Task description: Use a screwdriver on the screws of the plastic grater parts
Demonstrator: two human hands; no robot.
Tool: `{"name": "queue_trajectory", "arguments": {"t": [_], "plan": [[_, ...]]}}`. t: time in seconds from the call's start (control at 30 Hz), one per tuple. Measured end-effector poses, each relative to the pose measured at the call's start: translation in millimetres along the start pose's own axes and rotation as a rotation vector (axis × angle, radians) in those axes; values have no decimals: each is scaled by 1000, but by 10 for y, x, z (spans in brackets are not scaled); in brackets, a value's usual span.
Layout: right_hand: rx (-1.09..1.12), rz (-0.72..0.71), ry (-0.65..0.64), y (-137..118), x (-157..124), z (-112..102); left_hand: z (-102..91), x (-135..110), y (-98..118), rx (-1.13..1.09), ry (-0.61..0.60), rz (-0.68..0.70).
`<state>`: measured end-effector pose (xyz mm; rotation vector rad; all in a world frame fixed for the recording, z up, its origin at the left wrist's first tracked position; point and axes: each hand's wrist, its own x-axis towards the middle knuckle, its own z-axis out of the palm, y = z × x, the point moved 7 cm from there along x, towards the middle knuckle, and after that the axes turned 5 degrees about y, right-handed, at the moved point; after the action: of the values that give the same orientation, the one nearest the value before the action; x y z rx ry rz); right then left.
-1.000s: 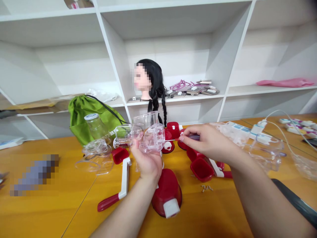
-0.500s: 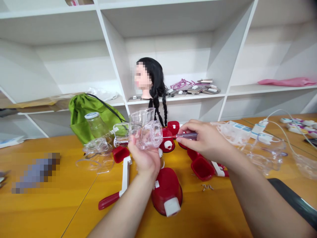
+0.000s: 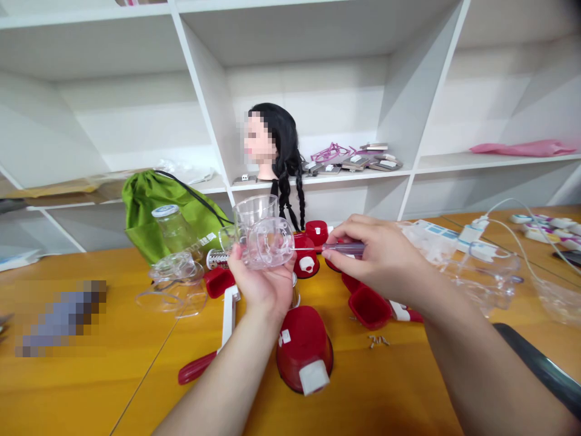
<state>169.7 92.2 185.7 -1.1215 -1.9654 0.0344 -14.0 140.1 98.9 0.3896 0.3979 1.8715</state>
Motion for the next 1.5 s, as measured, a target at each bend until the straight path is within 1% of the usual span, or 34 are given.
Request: {"name": "queue_trajectory", "arguments": {"t": [0.3, 0.7, 0.97, 1.1, 1.23, 1.5], "plan": [[-31, -52, 13, -75, -10, 25, 33, -14, -13, 3, -23, -24], [-6, -36, -3, -76, -4, 71, -33, 8, -38, 2, 17, -35], [-29, -51, 41, -48, -11, 46, -45, 22, -20, -5, 59, -22], [-11, -40, 14, -44, -9, 79, -36, 22, -35, 13, 45, -27], [-16, -43, 13, -53, -2, 87, -36, 18, -38, 17, 34, -23], [-48, -15, 31, -19, -1, 33, -33, 22, -16, -11, 19, -15]]}}
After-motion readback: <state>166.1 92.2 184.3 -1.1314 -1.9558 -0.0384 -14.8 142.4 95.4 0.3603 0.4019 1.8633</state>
